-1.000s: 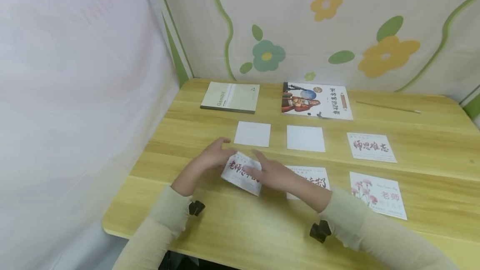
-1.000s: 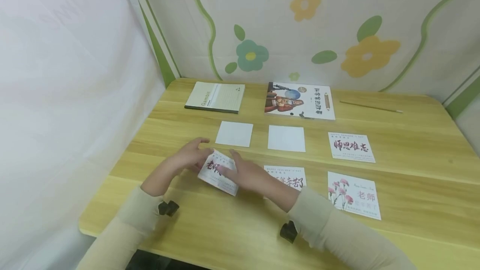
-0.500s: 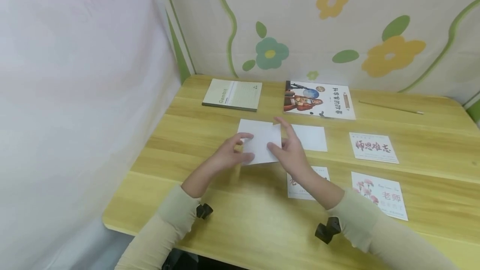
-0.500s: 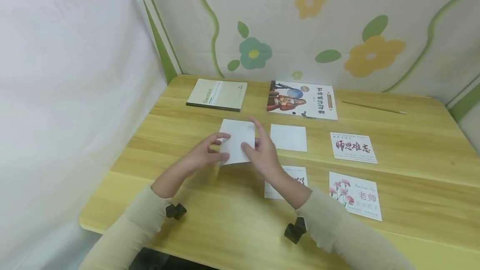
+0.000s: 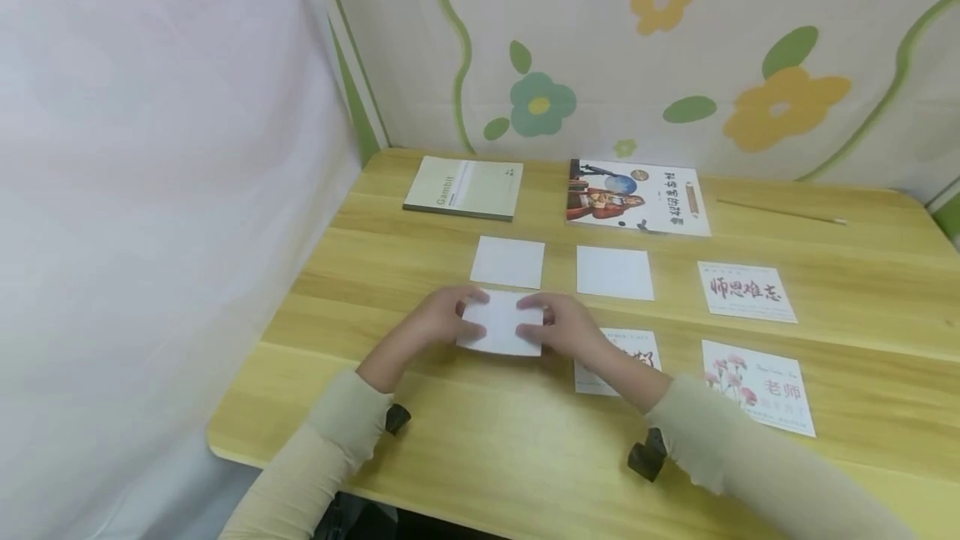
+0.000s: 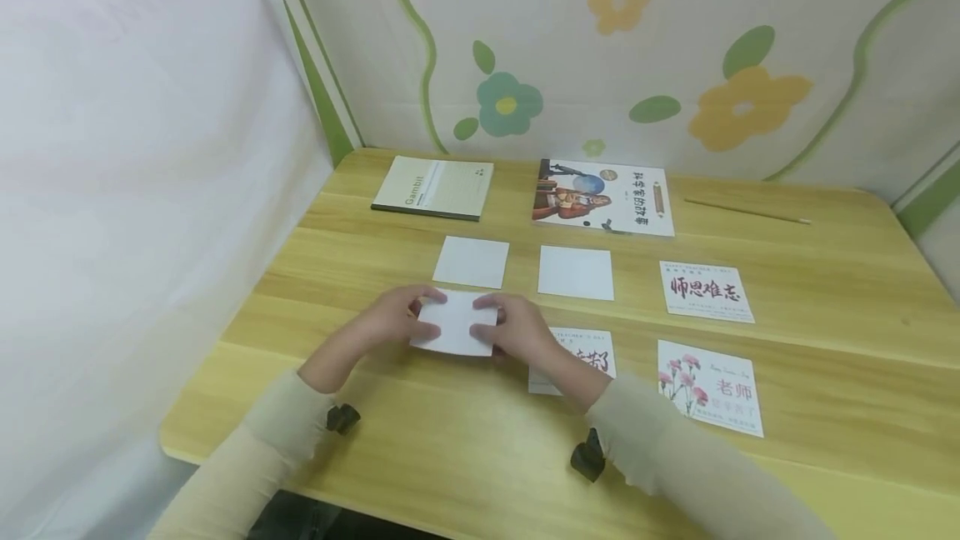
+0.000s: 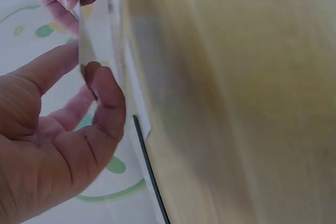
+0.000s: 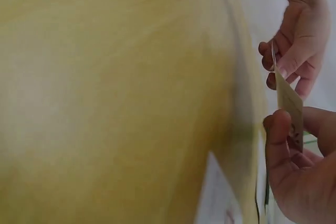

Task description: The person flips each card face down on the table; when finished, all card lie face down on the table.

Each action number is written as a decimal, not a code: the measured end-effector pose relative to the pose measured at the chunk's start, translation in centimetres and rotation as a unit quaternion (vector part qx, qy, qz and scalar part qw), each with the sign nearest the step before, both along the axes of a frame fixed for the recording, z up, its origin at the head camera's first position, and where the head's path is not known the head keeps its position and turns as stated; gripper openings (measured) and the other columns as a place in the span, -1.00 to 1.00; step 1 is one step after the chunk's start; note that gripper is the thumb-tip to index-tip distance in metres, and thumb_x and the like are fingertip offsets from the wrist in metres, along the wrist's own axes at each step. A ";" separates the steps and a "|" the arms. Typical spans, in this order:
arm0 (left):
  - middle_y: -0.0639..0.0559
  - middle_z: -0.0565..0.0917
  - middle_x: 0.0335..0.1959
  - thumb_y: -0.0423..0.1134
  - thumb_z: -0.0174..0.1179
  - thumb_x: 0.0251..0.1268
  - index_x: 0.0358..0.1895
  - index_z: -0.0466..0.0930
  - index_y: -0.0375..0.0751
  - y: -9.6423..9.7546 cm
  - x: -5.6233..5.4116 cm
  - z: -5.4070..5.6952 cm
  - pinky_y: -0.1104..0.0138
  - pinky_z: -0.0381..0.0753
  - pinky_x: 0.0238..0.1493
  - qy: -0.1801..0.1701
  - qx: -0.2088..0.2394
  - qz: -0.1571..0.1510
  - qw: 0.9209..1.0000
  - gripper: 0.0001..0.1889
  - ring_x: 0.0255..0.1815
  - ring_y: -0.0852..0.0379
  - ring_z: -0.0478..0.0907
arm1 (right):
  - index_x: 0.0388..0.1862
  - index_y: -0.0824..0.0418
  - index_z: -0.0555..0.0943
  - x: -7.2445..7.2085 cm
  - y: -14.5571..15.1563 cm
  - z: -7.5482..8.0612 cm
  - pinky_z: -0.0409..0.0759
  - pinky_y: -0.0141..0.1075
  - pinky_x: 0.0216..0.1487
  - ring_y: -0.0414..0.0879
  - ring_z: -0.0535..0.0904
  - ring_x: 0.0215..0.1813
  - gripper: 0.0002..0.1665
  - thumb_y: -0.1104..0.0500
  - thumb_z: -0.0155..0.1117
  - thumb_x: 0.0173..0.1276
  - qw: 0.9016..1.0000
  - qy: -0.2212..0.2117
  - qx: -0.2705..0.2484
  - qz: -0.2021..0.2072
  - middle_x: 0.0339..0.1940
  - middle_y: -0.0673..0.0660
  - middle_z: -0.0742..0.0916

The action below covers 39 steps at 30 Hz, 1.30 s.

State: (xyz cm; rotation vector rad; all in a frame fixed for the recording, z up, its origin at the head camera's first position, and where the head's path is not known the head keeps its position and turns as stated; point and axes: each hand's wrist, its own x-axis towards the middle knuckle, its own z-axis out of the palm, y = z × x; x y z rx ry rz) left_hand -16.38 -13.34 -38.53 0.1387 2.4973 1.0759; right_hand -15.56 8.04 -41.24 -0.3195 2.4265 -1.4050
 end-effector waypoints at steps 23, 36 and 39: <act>-0.09 0.56 -0.07 -0.09 0.17 0.21 0.12 0.46 -0.07 3.3 1.5 0.2 0.18 0.51 -0.24 0.010 -0.104 -0.043 0.994 -0.60 -0.19 0.01 0.50 | 0.29 0.03 0.36 2.1 3.2 0.1 0.41 -0.27 -0.63 -0.13 0.41 -0.61 -0.37 0.04 0.26 0.24 0.985 0.054 0.163 0.022 -0.62 0.00 0.53; -0.27 0.47 -0.05 0.05 -0.19 0.43 0.40 0.02 -0.09 9.8 1.6 -0.2 0.10 0.63 -0.41 -0.231 0.232 -0.019 0.945 -0.43 -0.18 -0.14 0.54 | 0.45 0.32 -0.06 4.9 10.3 1.8 0.46 0.18 -0.09 0.37 0.41 0.09 0.07 -0.11 0.26 0.19 0.957 0.045 0.288 0.012 0.21 0.53 0.38; -0.31 0.45 -0.02 0.04 -0.19 0.43 0.41 -0.01 -0.12 10.2 1.7 -0.1 0.06 0.63 -0.33 -0.244 0.260 0.014 0.934 -0.41 -0.16 -0.13 0.52 | 0.46 0.28 -0.08 5.1 9.6 1.8 0.51 0.14 -0.19 0.40 0.41 0.07 0.10 -0.28 0.16 0.21 0.956 0.041 0.289 0.012 0.16 0.57 0.40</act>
